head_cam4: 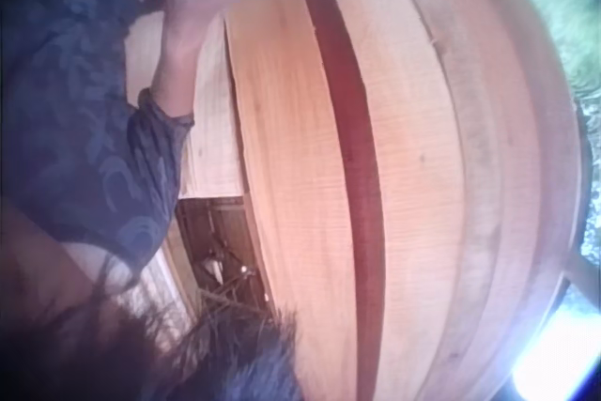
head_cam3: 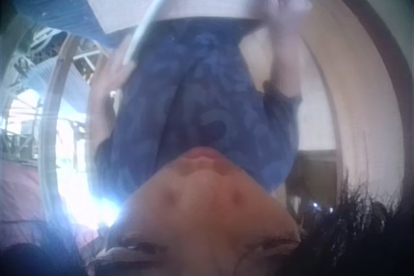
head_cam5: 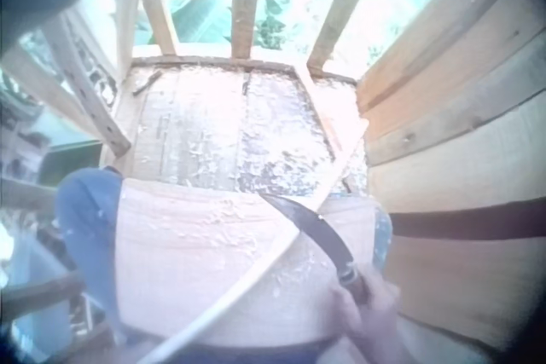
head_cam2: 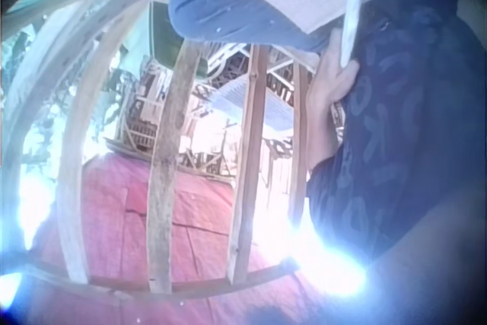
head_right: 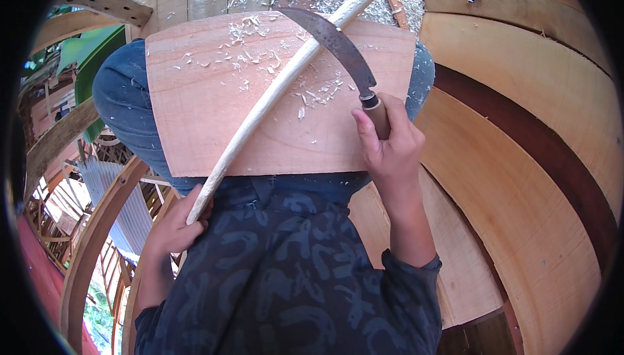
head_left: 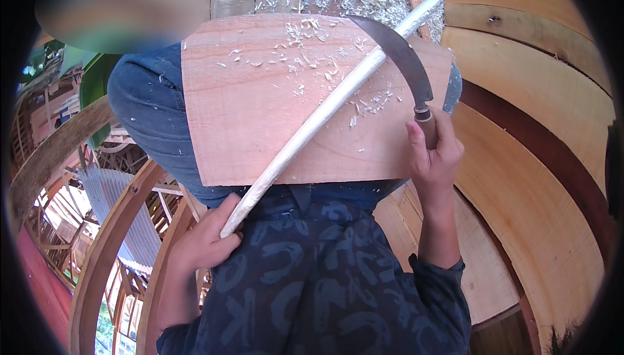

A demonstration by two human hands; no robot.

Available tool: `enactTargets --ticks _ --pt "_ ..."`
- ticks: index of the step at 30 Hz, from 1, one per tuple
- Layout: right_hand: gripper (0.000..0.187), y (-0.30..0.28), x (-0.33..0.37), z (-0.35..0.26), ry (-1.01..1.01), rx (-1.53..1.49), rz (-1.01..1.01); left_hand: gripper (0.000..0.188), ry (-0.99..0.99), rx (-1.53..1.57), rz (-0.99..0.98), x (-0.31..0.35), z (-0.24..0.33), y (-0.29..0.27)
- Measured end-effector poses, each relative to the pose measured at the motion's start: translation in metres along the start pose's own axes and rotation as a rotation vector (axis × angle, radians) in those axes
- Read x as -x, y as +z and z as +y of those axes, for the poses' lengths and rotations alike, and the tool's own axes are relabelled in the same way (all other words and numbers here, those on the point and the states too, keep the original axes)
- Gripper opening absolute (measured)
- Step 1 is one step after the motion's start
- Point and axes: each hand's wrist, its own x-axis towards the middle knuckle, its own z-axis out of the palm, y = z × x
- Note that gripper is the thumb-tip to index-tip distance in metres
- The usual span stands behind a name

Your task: The person sits on a wooden floor and uses a curved knife to shave and shape a long, light-colored wooden stick. They hold the stick with their left hand and repeatedly draw the knife along its length to remove thin shavings, occasionally rotating the stick to work different sides.

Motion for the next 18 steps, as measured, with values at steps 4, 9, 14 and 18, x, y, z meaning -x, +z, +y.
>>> enactTargets --ticks 4,9,14,18 --pt "0.018 -0.024 -0.005 -0.008 0.348 -0.379 -0.423 0.038 0.017 0.009 0.011 -0.001 -0.002 0.000" --pt "0.021 -0.024 -0.010 -0.013 0.519 -0.656 -0.673 0.038 0.020 -0.009 0.005 -0.003 0.002 0.000" --pt "0.026 -0.023 -0.011 -0.008 0.564 -0.750 -0.606 0.037 0.040 -0.014 0.001 -0.001 -0.002 -0.001" --pt "0.026 -0.027 -0.014 -0.005 0.545 -0.658 -0.582 0.036 0.009 -0.001 0.007 0.001 -0.001 -0.002"
